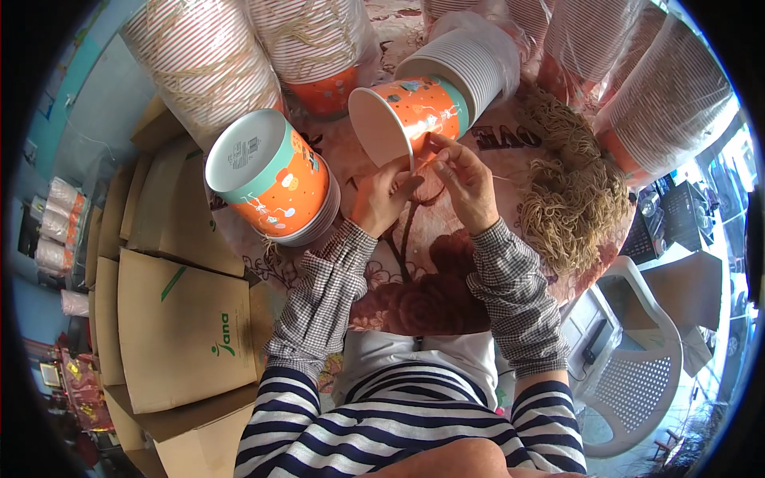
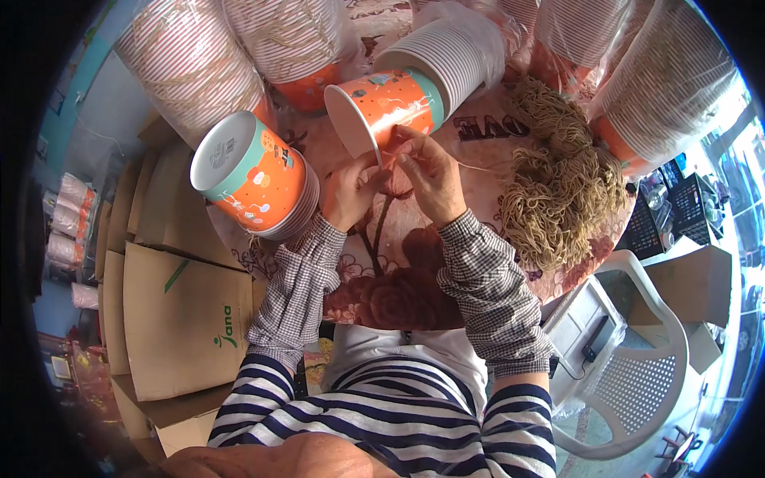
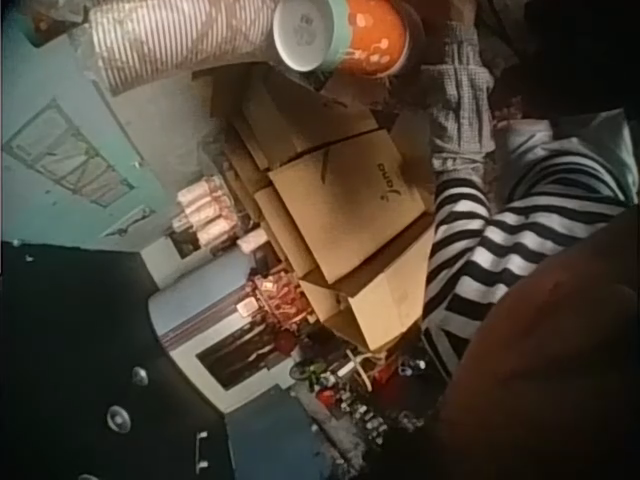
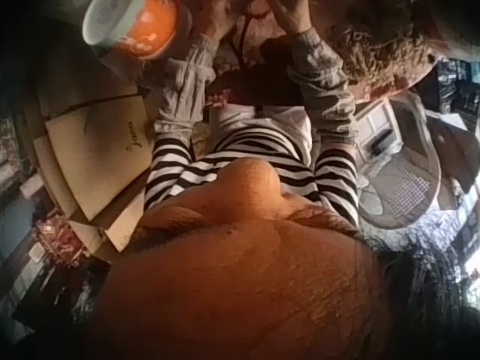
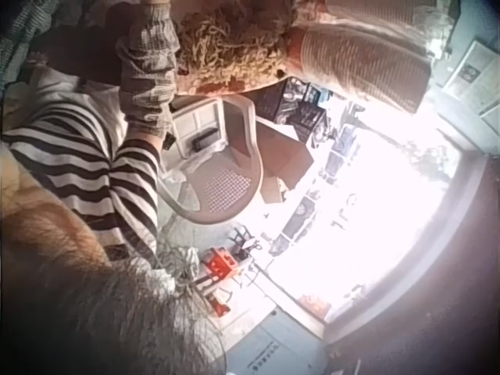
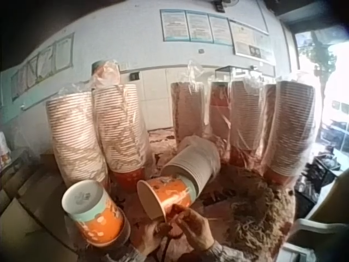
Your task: Attaching thin string handles to paper soup/noodle buckets.
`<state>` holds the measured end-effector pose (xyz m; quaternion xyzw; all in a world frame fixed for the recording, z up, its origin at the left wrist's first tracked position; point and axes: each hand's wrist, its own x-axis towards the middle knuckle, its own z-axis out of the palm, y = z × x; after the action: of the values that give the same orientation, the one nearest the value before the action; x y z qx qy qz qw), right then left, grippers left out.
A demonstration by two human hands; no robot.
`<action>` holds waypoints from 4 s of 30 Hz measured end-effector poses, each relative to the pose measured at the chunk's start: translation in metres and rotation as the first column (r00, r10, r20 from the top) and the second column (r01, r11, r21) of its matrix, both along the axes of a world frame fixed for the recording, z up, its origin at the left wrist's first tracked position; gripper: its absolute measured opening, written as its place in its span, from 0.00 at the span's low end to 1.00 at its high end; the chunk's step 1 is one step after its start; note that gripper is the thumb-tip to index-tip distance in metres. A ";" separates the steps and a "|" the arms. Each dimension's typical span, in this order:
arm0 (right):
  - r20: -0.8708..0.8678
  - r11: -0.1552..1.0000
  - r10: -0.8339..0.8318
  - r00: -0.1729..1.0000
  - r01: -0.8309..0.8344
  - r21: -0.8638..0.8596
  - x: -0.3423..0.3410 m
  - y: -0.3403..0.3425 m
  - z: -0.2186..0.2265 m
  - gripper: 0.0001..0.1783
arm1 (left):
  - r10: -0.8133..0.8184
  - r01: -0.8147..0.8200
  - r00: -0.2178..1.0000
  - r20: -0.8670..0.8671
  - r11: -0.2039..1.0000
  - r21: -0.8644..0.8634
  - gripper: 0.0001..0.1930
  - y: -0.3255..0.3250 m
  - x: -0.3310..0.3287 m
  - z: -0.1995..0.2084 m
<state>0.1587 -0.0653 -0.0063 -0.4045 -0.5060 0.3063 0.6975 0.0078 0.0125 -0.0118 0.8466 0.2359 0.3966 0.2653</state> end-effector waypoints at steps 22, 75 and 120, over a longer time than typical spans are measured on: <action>0.134 0.998 -0.027 0.991 0.034 -0.045 -0.007 0.000 -0.001 0.04 | 0.082 -0.024 0.967 0.240 0.972 -0.235 0.14 0.016 -0.008 -0.009; 0.347 0.941 -0.328 0.879 0.336 0.036 -0.016 0.001 -0.002 0.07 | 0.000 0.066 0.967 0.254 0.965 -0.254 0.12 0.004 -0.001 -0.003; 0.744 0.686 -0.389 0.544 0.710 -0.160 0.063 -0.011 0.004 0.11 | 0.073 -0.077 0.989 0.131 0.997 0.025 0.04 0.006 0.036 -0.023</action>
<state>0.2218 -0.0762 -0.0020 -0.7738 -0.4734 0.0077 0.4207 0.0435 0.0185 -0.0351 0.8134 0.2440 0.4640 0.2523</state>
